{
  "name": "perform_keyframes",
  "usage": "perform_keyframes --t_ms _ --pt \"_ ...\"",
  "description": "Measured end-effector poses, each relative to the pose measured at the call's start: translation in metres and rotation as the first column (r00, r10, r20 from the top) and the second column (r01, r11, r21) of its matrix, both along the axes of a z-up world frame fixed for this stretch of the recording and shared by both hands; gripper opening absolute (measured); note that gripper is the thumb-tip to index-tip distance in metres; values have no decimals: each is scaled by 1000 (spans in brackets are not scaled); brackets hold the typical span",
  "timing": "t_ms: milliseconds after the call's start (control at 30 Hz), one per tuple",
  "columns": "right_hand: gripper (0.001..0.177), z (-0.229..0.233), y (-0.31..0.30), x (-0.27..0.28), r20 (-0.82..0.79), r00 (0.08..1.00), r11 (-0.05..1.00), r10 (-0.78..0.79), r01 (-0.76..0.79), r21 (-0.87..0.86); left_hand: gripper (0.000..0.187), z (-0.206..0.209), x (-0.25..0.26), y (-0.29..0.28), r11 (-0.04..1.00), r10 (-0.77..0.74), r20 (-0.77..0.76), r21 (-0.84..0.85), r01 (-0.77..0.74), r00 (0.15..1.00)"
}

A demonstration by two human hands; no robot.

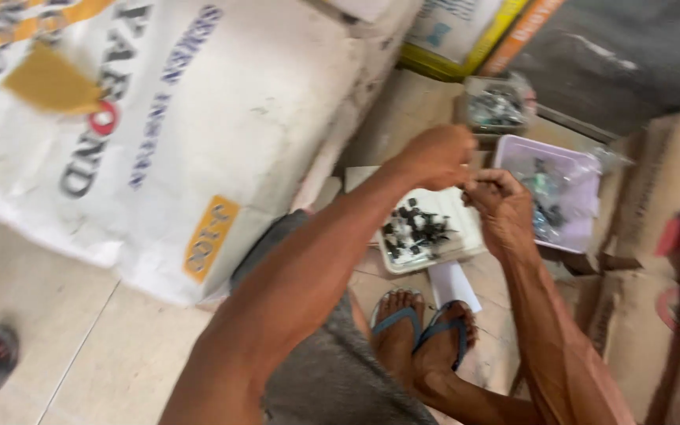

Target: Assembling small black components into a white plastic tray while sitting on the floor in a storage area.

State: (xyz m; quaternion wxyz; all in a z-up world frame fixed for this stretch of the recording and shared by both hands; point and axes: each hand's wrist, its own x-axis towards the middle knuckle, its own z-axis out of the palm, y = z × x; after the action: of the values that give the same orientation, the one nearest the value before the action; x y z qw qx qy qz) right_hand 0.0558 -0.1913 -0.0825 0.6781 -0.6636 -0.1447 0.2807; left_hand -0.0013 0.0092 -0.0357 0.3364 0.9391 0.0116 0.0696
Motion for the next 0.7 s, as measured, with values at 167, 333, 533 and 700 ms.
perform_keyframes --t_ms 167,333,533,700 --pt "23 14 13 -6 -91 991 978 -98 113 174 10 -17 -3 -1 881 113 -131 -444 -161 985" --pt "16 7 25 -13 -128 989 974 -72 97 202 8 0 -7 9 859 127 -160 -476 -189 979" --pt "15 -118 3 4 400 888 877 226 -7 -480 7 -22 2 24 985 174 -193 33 -171 966" --pt "18 -180 7 12 595 412 611 690 111 -784 11 0 -6 22 996 68 -270 80 -48 960"
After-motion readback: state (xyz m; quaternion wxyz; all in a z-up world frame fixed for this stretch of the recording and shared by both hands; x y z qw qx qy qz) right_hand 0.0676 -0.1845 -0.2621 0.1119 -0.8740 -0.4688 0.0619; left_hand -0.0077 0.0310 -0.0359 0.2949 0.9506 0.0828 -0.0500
